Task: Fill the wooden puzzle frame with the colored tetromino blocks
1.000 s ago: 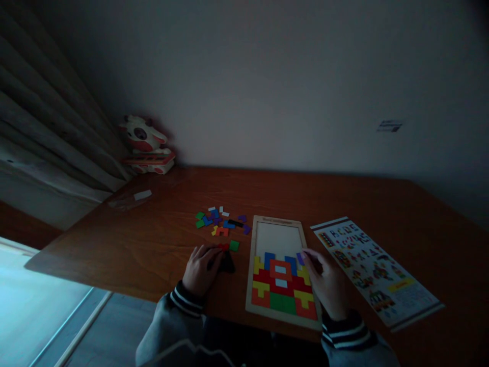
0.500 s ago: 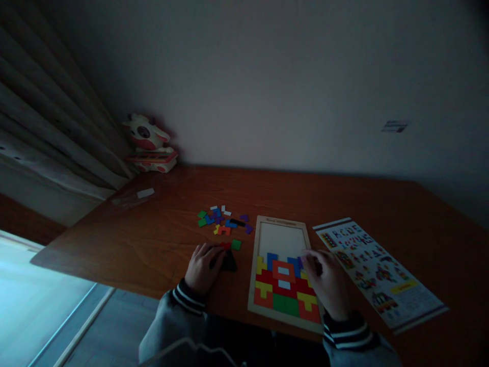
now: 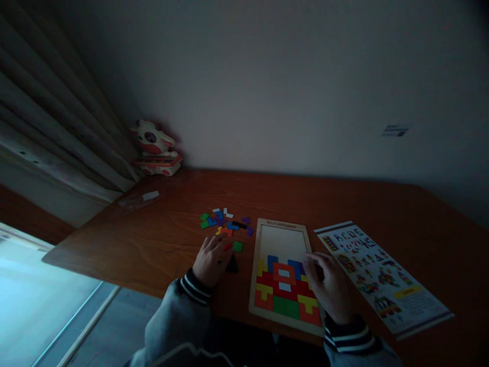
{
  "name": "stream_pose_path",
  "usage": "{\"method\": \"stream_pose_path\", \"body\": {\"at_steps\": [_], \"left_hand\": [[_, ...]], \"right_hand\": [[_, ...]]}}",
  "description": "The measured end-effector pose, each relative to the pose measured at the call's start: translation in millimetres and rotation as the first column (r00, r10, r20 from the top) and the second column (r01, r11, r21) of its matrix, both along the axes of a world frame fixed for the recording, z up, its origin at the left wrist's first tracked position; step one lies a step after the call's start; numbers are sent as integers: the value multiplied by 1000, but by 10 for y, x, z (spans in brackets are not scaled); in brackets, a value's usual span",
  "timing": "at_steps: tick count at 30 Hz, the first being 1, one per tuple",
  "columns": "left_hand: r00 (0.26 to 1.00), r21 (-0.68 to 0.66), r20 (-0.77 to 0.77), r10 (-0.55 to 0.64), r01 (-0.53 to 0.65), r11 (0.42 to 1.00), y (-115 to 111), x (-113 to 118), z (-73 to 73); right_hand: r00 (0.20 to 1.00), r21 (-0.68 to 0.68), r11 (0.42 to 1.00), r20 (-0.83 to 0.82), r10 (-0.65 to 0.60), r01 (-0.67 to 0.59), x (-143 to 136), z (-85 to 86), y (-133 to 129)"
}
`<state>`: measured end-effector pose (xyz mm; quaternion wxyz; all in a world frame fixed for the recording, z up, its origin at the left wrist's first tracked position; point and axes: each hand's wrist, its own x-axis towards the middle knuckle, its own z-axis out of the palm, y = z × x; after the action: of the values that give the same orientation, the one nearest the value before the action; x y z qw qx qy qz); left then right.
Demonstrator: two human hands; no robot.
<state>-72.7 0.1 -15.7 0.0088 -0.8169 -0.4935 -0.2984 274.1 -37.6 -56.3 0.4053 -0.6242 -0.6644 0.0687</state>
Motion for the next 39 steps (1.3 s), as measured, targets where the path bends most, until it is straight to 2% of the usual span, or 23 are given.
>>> {"method": "stream_pose_path", "body": {"at_steps": [3,5,8,12,16,21,30,34,39], "left_hand": [[988,-46,-75,-132,129,991,274,161,45],[969,-72,-113,-220,213,974,476,287,21],[952,-91,-150,-269,257,962,715,434,-68],[948,-82,-131,-290,281,956,840,474,-185],[944,-66,-81,-320,315,947,845,421,-245],[954,-37,18,-299,300,953,838,394,-278],[951,-76,215,-222,243,967,699,507,-193],[931,-112,222,-291,320,941,580,624,-168],[916,-97,173,-362,382,919,530,675,-179]], "right_hand": [[998,-13,999,-63,-30,29,-3,-12,2],[996,-12,999,-84,-35,34,-1,-19,0],[995,0,999,-93,-40,40,1,-20,-5],[993,28,998,-106,-46,49,-7,-13,-10],[992,32,998,-120,-43,47,-17,-14,-15],[993,17,998,-107,-56,59,-24,28,-21],[993,36,997,-97,-61,65,-20,25,-17],[995,20,998,-78,-59,61,-15,11,-17],[994,18,998,-88,-60,61,-14,3,-18]]}}
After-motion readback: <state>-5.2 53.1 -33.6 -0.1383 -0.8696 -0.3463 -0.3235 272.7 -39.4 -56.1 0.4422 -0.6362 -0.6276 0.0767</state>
